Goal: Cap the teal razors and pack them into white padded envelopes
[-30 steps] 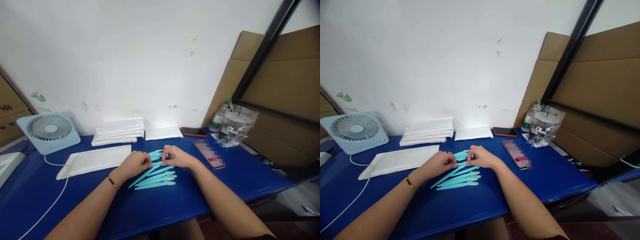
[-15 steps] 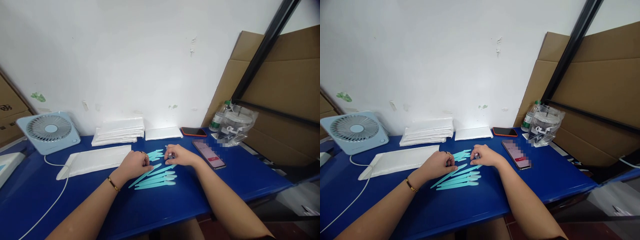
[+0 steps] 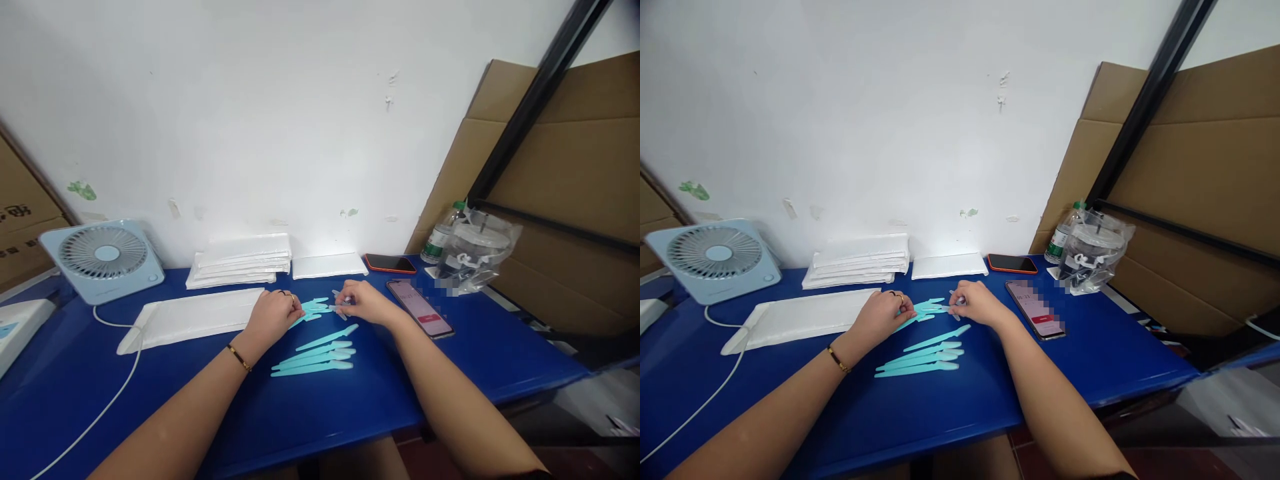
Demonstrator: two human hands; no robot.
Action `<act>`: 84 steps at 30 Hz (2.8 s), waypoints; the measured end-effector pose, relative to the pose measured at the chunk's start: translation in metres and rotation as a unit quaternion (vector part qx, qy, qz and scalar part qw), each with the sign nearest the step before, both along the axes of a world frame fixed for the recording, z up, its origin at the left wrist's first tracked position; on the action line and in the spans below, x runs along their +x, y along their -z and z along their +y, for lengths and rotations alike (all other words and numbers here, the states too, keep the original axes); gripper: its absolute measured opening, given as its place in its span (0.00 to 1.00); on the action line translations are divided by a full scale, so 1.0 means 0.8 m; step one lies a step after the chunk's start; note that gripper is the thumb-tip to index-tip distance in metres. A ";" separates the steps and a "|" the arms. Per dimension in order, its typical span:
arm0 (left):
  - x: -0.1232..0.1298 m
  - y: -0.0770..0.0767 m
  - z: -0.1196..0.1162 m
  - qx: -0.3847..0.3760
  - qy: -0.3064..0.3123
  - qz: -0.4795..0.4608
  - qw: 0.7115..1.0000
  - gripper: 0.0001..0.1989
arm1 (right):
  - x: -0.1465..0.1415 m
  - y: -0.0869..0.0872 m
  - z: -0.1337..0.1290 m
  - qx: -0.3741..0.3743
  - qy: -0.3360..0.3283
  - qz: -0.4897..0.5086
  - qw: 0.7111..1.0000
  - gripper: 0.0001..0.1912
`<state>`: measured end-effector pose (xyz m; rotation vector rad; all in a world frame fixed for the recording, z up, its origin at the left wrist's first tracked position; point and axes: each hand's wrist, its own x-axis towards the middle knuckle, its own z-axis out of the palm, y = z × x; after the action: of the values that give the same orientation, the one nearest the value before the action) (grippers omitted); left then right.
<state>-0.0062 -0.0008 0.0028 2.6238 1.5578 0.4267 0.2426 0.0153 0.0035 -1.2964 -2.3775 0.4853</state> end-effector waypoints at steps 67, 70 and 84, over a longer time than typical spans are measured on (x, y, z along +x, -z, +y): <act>0.008 -0.006 -0.020 -0.038 0.024 0.013 0.999 0.09 | -0.009 -0.002 -0.014 -0.103 -0.062 0.031 0.992 0.09; -0.002 -0.010 -0.013 -0.007 -0.011 0.025 1.000 0.08 | -0.003 0.000 -0.005 -0.042 0.025 0.039 0.998 0.10; 0.021 -0.011 -0.051 -0.126 0.085 0.047 0.987 0.07 | -0.003 -0.007 -0.012 -0.009 0.010 0.047 0.999 0.10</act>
<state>0.0110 -0.0417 0.0114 2.5813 1.2970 0.0883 0.2401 0.0060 0.0088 -1.2754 -2.2848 0.5500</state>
